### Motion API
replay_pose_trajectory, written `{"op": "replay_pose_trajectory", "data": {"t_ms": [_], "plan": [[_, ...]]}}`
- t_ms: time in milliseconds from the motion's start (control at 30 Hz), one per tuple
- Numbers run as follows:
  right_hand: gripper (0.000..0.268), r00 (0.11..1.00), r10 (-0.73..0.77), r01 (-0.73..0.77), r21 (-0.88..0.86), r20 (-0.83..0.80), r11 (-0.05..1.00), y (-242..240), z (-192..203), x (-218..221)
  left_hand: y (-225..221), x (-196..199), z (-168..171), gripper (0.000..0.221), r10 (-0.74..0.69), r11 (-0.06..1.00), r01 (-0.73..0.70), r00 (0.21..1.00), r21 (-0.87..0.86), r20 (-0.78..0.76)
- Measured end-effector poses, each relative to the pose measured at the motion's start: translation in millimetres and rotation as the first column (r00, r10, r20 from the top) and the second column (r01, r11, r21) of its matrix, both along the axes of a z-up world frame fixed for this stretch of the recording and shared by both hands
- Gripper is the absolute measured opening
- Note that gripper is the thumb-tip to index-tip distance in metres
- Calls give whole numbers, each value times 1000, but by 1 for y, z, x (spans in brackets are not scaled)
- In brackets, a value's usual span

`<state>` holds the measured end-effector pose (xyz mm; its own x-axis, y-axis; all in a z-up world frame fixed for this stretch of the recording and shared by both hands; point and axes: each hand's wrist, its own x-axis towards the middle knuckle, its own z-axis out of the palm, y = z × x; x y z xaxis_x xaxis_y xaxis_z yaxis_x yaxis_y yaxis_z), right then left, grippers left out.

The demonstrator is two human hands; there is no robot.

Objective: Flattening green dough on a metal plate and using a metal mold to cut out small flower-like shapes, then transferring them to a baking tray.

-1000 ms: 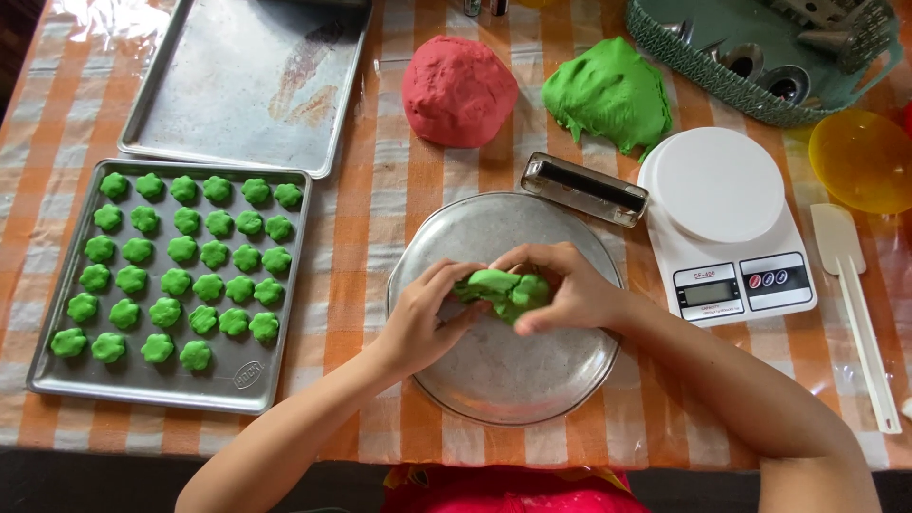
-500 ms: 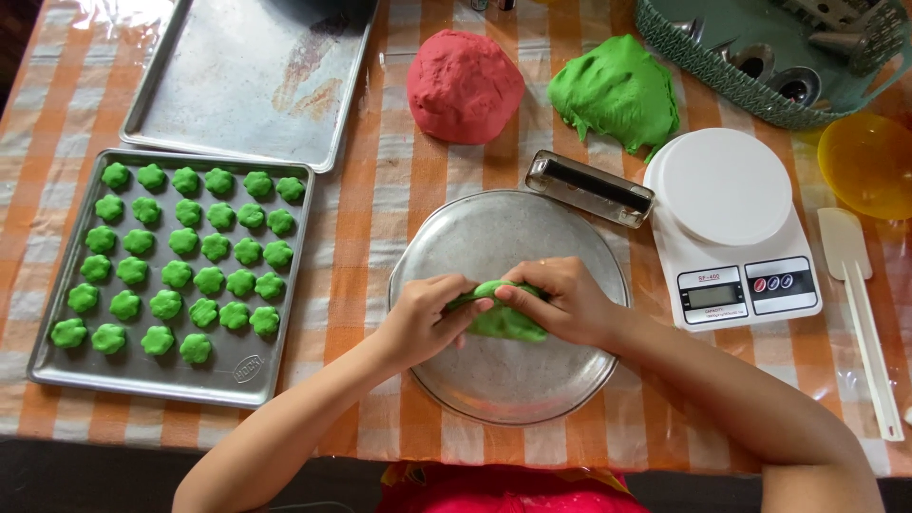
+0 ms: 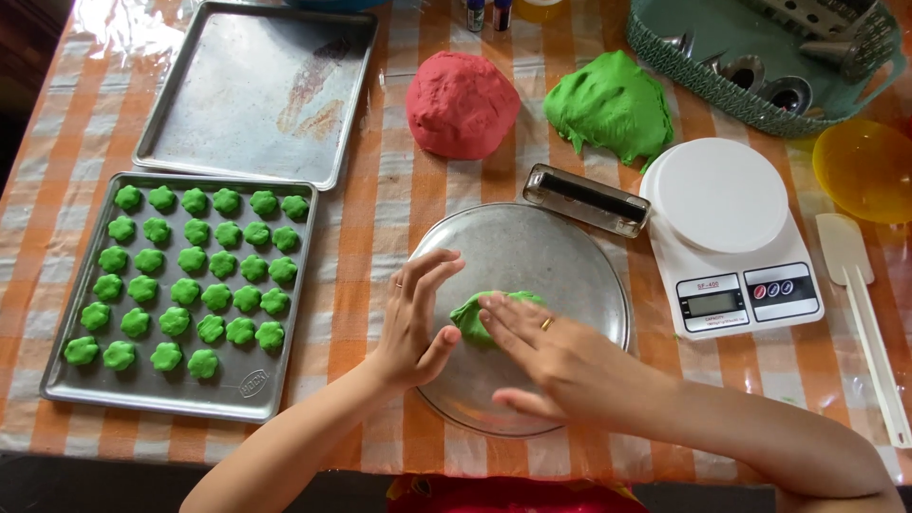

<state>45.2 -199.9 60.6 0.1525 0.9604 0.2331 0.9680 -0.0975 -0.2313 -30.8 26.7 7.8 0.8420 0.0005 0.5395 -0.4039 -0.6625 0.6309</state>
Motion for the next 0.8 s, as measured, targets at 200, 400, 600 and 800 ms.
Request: {"op": "replay_pose_trajectory", "data": {"t_ms": [200,400,600,800], "plan": [[110,1000,-18,17,-118,-8,993,1,-24,-4,0,1,0,67,-11,999,12,1000,41,-26],[137,950,-111,140,-79,293,987,1,-42,-26,1,2,1,68,-74,997,74,990,1,-123],[115,972,-10,20,-43,237,999,4,-23,4,-2,1,-2,64,-93,974,81,995,210,48],[36,756,46,-28,38,-653,999,-6,22,49,-14,0,5,50,-157,961,97,961,257,226]]}}
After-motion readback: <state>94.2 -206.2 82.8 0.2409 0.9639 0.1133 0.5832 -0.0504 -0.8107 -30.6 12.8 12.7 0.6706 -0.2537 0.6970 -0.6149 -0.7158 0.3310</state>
